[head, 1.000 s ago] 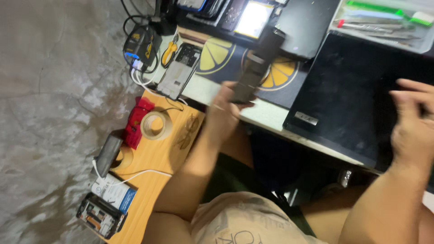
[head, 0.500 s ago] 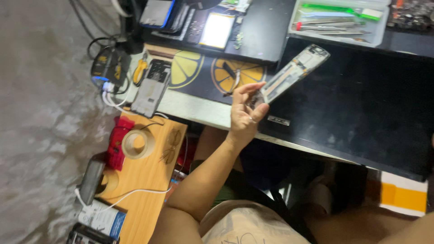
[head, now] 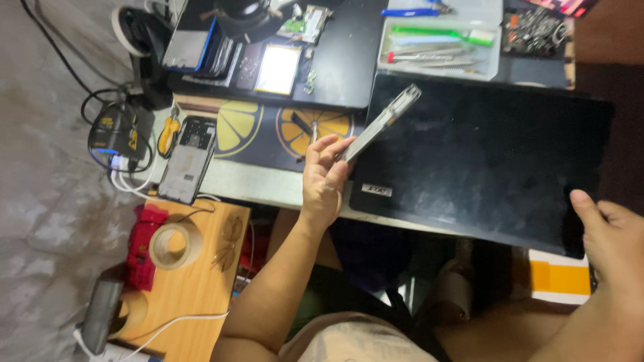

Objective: The person installs a hard drive into a laptop, closes the case, and then uses a screwdriver to remove screws from a disassembled smartphone. The person handles the laptop, hard drive, and smartphone components.

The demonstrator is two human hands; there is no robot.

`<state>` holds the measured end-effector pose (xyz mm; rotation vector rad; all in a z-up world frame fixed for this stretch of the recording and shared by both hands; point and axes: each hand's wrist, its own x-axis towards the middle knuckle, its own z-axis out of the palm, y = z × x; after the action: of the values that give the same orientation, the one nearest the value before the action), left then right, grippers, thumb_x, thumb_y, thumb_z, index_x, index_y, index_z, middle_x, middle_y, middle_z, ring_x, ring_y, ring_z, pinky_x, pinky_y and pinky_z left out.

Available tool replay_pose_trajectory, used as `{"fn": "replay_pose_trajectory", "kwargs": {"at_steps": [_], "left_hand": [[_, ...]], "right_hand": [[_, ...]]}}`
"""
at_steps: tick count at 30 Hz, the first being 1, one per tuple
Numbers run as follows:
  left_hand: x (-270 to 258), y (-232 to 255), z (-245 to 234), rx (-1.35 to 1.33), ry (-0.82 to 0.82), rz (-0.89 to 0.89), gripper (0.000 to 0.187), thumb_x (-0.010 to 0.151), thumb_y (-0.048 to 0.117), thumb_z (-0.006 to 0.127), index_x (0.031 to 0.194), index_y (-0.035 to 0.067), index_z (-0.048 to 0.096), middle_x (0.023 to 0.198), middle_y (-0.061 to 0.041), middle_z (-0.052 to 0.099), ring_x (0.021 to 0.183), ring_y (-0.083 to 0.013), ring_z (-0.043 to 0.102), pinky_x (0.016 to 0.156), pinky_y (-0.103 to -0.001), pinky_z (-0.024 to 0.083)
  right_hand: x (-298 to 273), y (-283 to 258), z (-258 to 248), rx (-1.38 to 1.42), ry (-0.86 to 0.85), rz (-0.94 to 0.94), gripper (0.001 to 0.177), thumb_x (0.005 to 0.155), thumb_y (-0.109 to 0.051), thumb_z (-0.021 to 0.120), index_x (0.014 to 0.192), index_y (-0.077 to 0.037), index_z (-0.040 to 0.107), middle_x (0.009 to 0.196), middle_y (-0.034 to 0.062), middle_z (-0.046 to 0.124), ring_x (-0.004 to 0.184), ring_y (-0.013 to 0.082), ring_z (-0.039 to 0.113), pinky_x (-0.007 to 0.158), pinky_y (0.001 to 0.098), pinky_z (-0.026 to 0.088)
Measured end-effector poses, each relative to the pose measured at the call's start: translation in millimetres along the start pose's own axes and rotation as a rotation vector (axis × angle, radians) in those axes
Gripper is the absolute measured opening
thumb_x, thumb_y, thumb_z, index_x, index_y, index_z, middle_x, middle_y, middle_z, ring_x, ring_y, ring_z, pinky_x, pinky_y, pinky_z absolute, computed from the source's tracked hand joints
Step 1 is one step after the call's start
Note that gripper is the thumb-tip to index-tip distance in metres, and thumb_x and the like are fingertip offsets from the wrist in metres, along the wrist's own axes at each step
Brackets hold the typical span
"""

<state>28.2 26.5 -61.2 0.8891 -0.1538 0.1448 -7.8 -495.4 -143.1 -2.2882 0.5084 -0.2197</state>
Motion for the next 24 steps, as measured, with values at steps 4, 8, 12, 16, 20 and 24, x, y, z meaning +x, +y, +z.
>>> {"fn": "replay_pose_trajectory", "kwargs": {"at_steps": [4,8,12,16,20,24], "left_hand": [[2.0,3.3,-3.7,-0.018,-0.004,-0.030,0.064,0.096,0.023,0.075,0.145,0.008,0.037,0.143,-0.018,0.057,0.127,-0.0225,0.058,0.110,-0.035,0.046],[4.8,2.9,-7.5,-0.047,0.016,-0.084,0.067,0.093,0.026,0.079,0.143,0.008,0.037,0.142,-0.018,0.057,0.125,-0.0222,0.058,0.108,-0.035,0.045],[6.4,1.4,-10.6,-0.112,0.036,-0.115,0.064,0.091,0.026,0.080,0.137,0.009,0.038,0.139,-0.017,0.057,0.124,-0.0221,0.058,0.109,-0.036,0.046],[10.4,1.9,-13.8,-0.180,0.018,-0.091,0.058,0.093,0.025,0.080,0.133,0.009,0.041,0.136,-0.022,0.059,0.122,-0.0257,0.057,0.102,-0.037,0.042],[8.6,7.7,-13.0,-0.192,0.063,-0.090,0.052,0.094,0.035,0.077,0.123,0.007,0.044,0.133,-0.023,0.060,0.132,-0.0324,0.057,0.119,-0.044,0.039],[1.1,23.8,-6.5,-0.183,-0.003,-0.051,0.057,0.094,0.046,0.075,0.123,0.006,0.047,0.138,-0.022,0.060,0.139,-0.0329,0.054,0.125,-0.047,0.036]], "right_hand": [[6.3,-18.8,-10.4,0.155,0.051,0.037,0.044,0.105,-0.040,0.066,0.100,0.003,0.056,0.082,0.0154,0.057,0.060,0.0188,0.051,0.053,0.0344,0.042],[3.8,-45.4,-18.0,0.294,0.053,0.067,0.043,0.101,-0.037,0.067,0.112,0.003,0.053,0.091,0.0179,0.059,0.068,0.0210,0.057,0.059,0.0341,0.047],[-15.9,-72.2,-19.8,0.476,0.009,0.132,0.049,0.097,-0.034,0.069,0.124,0.003,0.051,0.100,0.0204,0.061,0.076,0.0231,0.062,0.064,0.0337,0.052],[-49.6,-112.9,-27.6,0.687,-0.077,0.225,0.059,0.093,-0.031,0.070,0.135,0.003,0.048,0.109,0.0228,0.063,0.084,0.0252,0.067,0.069,0.0333,0.057],[-88.4,-173.1,-36.6,0.748,-0.077,0.269,0.071,0.088,-0.028,0.071,0.147,0.003,0.046,0.119,0.0253,0.065,0.092,0.0274,0.073,0.074,0.0329,0.062],[-149.4,-209.0,-27.7,0.681,0.105,0.314,0.067,0.096,-0.029,0.070,0.151,0.002,0.047,0.132,0.0198,0.062,0.118,0.0245,0.068,0.097,0.0325,0.055]]}}
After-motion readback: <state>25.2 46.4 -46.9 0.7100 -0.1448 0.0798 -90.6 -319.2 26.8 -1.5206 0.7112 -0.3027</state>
